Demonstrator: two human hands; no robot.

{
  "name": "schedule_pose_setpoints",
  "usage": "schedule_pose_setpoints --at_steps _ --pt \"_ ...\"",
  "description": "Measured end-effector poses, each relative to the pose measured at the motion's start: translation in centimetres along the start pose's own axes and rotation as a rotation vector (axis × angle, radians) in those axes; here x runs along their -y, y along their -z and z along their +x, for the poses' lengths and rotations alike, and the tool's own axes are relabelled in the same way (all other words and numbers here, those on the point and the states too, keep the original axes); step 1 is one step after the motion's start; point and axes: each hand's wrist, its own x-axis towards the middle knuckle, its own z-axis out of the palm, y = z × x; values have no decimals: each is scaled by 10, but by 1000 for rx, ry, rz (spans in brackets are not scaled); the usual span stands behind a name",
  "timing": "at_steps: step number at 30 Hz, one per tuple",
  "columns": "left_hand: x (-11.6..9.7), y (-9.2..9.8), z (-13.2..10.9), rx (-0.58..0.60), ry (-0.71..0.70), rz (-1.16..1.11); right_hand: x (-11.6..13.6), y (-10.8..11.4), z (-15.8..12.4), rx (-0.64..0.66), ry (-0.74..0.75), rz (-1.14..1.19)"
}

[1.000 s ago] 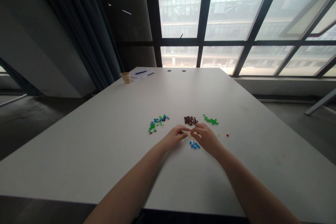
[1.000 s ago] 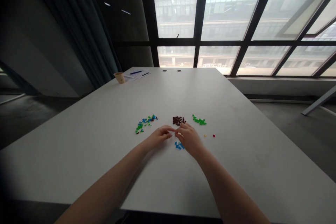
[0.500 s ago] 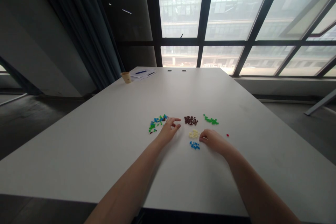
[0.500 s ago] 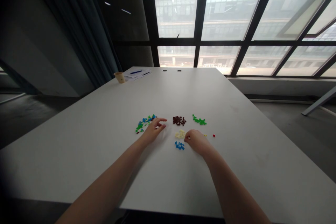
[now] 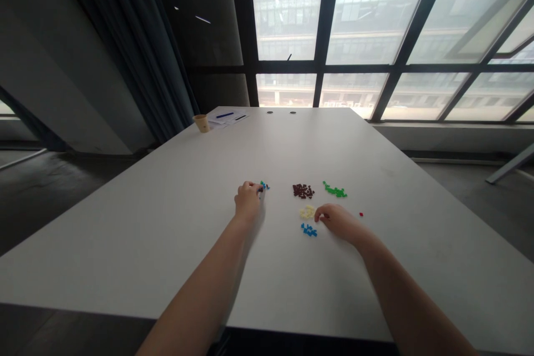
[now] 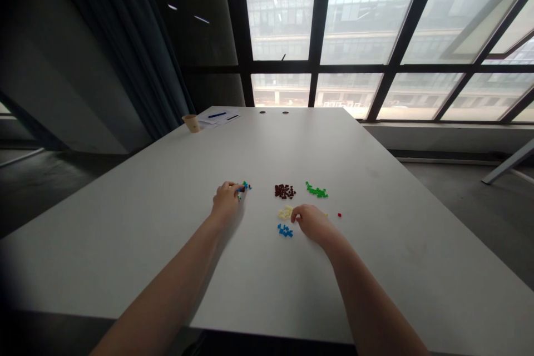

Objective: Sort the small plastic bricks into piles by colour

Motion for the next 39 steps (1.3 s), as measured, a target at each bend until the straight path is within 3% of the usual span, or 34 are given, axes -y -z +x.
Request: schedule_pose_setpoints --at_steps 6,10,29,32,34,37,39 --pt "-7 -8 -4 82 -116 156 -2 -1 1 -44 -18 5" --pt "-11 -6 -5 62 -132 138 0 -1 1 -63 -23 13" --pt "-9 -6 0 -11 -58 31 -1 -2 0 -98 23 20" --pt "-13 -4 0 -15 -87 -222 0 0 0 -114 19 27" --pt "-21 -1 -4 75 -46 -514 2 1 0 -139 21 34" --pt "-38 4 -15 323 175 -1098 4 2 -1 -189 31 50" --pt "-48 7 -24 552 344 -1446 5 3 -1 -220 37 59"
